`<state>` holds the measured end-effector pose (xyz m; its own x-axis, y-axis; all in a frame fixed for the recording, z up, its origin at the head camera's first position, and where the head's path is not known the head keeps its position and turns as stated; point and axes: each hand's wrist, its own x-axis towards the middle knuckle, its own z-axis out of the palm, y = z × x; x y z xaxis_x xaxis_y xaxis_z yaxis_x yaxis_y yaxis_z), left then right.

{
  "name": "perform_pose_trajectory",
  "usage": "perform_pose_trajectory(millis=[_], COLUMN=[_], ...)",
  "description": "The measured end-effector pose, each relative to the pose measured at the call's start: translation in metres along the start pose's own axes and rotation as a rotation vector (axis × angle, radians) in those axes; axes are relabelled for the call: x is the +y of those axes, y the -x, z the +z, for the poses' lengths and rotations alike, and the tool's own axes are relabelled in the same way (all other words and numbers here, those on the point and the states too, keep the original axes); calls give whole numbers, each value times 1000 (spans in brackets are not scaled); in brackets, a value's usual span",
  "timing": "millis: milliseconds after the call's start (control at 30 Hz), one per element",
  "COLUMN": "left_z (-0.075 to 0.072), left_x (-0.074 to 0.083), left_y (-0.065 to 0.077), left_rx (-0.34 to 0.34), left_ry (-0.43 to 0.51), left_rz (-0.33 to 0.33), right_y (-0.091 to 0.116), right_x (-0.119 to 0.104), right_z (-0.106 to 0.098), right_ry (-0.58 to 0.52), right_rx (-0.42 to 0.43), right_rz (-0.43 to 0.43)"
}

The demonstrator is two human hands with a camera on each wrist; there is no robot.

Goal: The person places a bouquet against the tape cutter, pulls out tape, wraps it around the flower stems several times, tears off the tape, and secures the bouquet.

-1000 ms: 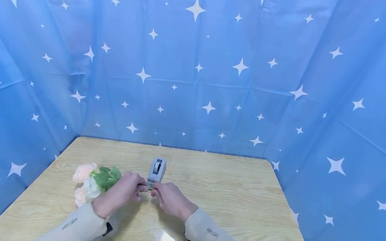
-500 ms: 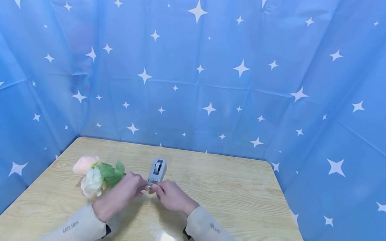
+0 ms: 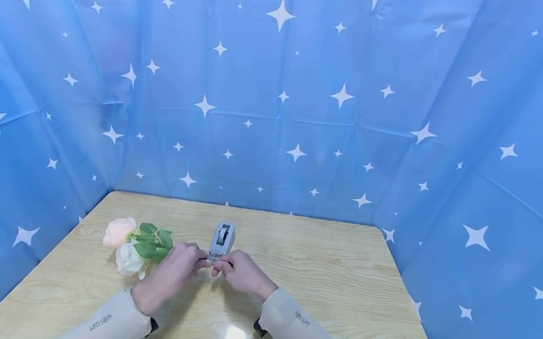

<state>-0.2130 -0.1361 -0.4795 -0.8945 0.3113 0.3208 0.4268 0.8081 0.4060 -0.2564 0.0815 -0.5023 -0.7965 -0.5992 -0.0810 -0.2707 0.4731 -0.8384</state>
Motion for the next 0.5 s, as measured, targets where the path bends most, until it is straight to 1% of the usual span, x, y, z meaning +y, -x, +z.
perform_pose_trajectory(millis=[100, 233, 300, 367, 500], left_z=[-2, -4, -5, -5, -6], left_x=[4, 8, 9, 10, 12], left_y=[1, 1, 0, 0, 1], left_rx=[29, 77, 92, 108, 132], left_ry=[-67, -165, -197, -214, -182], left_rz=[-13, 3, 20, 41, 84], right_y=[1, 3, 4, 5, 4], right_x=[0, -3, -4, -5, -4], right_z=[1, 1, 1, 1, 2], right_ry=[5, 23, 34, 49, 71], right_rx=[11, 32, 40, 49, 70], right_rz=[-3, -22, -34, -51, -69])
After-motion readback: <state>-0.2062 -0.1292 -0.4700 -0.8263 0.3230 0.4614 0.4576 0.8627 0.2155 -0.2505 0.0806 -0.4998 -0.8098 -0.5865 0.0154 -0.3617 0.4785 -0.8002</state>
